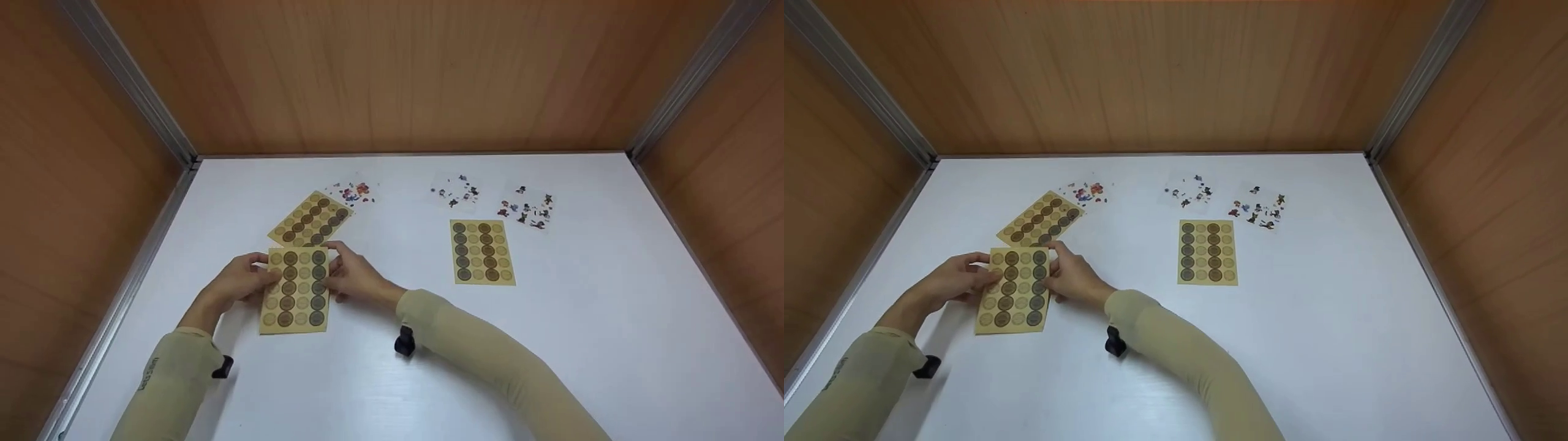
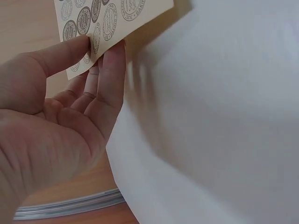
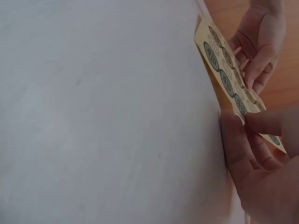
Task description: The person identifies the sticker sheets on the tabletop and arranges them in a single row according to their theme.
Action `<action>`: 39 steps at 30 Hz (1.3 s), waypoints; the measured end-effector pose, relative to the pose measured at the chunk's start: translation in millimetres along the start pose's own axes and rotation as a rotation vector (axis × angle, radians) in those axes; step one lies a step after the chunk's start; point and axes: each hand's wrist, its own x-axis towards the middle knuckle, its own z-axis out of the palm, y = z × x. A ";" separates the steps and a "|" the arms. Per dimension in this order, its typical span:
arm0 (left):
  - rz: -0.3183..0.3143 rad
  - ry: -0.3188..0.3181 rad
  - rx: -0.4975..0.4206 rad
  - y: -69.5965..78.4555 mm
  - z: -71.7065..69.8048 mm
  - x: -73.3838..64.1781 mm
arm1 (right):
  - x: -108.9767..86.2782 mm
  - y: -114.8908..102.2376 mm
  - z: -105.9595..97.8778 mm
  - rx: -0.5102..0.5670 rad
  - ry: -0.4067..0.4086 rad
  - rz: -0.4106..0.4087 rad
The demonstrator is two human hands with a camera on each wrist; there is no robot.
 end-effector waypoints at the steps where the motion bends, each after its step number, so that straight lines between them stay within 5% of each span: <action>1: -0.003 0.001 -0.003 -2.3 -0.3 -0.4 | 1.2 0.1 1.5 -0.033 -0.003 -0.009; 24: -0.026 0.121 0.041 -22.2 -6.4 -5.5 | 23.9 -11.1 21.7 -0.646 -0.007 -0.049; 39: -0.002 0.149 0.244 -15.1 -1.3 -4.4 | 24.9 -10.9 23.8 -0.742 -0.037 -0.025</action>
